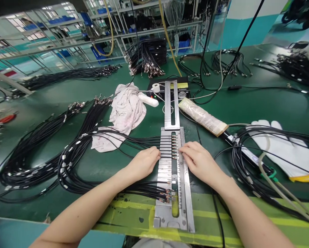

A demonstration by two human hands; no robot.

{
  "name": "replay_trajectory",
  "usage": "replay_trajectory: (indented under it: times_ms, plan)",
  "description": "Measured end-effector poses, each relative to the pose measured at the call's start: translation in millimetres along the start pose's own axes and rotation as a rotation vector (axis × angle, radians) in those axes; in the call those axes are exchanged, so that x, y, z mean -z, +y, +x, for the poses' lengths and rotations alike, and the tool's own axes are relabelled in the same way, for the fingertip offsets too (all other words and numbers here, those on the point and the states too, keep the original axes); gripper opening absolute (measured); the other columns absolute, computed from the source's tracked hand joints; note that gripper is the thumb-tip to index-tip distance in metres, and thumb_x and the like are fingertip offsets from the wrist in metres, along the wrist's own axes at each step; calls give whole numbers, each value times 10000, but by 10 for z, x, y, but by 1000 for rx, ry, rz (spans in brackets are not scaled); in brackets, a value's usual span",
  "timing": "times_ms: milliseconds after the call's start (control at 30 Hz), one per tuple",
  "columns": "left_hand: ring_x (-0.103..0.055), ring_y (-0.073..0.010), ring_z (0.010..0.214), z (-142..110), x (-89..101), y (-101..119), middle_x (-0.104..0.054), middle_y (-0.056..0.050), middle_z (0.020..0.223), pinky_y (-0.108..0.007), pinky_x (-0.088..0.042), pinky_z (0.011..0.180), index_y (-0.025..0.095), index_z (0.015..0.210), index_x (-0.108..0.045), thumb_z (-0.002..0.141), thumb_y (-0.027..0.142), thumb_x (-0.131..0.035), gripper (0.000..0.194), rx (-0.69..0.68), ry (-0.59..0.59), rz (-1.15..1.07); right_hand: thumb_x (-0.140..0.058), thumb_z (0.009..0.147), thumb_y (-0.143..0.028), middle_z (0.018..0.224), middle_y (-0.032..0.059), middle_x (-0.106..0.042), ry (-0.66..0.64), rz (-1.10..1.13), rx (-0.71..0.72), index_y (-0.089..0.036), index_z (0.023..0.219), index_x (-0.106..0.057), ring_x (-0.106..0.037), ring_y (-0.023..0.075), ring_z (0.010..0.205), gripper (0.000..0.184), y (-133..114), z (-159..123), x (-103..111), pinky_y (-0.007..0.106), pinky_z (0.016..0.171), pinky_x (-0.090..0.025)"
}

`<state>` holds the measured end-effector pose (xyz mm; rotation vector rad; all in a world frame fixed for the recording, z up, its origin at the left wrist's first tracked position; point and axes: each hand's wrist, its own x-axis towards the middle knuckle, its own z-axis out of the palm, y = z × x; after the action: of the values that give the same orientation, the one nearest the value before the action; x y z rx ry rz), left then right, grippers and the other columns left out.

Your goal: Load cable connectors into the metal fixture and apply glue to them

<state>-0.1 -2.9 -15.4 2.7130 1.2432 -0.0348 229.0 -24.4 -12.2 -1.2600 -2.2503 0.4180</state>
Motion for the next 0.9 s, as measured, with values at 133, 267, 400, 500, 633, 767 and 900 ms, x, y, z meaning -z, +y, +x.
replay_trajectory:
  times_ms: [133,267,400,500,633,767,900]
  plan:
    - [-543,-165,837,-23,-57,-19,-559,-49,896,-273,-470,755,142,938,-539,938,168,-352,189,-32,55,-46,-389,816,-34,1155,98,-576,-53,-157,157,-220,1062,-640,-474,253,1115,398,-30,53,-125,442,888,-442]
    - [-502,-158,794,-91,-50,-66,-538,-23,874,-256,-443,676,212,1028,-558,925,154,-379,215,-104,117,3,-405,732,19,1140,105,-597,-82,-285,222,-209,1013,-668,-464,283,1125,447,-59,56,-221,461,863,-428]
    - [-453,-177,782,-176,15,-125,-534,-45,869,-289,-411,676,200,1022,-588,917,131,-369,253,-193,163,96,-412,711,28,1087,101,-621,-40,-318,239,-195,968,-673,-462,275,1121,430,-69,45,-256,441,866,-408]
    - [-441,-191,788,-199,38,-122,-535,-61,867,-319,-383,671,169,1027,-586,944,158,-316,283,-219,182,151,-421,705,32,1077,97,-625,-58,-321,236,-193,951,-672,-455,277,1131,417,-87,62,-256,430,876,-394]
    - [-442,-202,795,-210,8,-59,-542,-71,859,-336,-342,648,149,1022,-578,956,169,-288,298,-213,160,215,-454,683,33,1088,102,-634,-102,-349,233,-175,930,-674,-468,291,1117,391,-126,98,-245,428,859,-391]
    - [-444,-214,830,-246,-6,-12,-555,-89,922,-346,-344,648,144,1102,-552,946,158,-283,312,-173,155,229,-464,681,30,1099,97,-640,-128,-383,231,-165,932,-675,-477,294,1108,381,-186,107,-242,428,853,-398]
    - [-436,-228,864,-269,43,14,-551,-92,968,-352,-368,669,158,1131,-548,891,117,-349,313,-124,119,210,-441,707,26,1133,98,-629,-132,-393,218,-162,973,-674,-487,296,1112,401,-184,75,-244,438,844,-423]
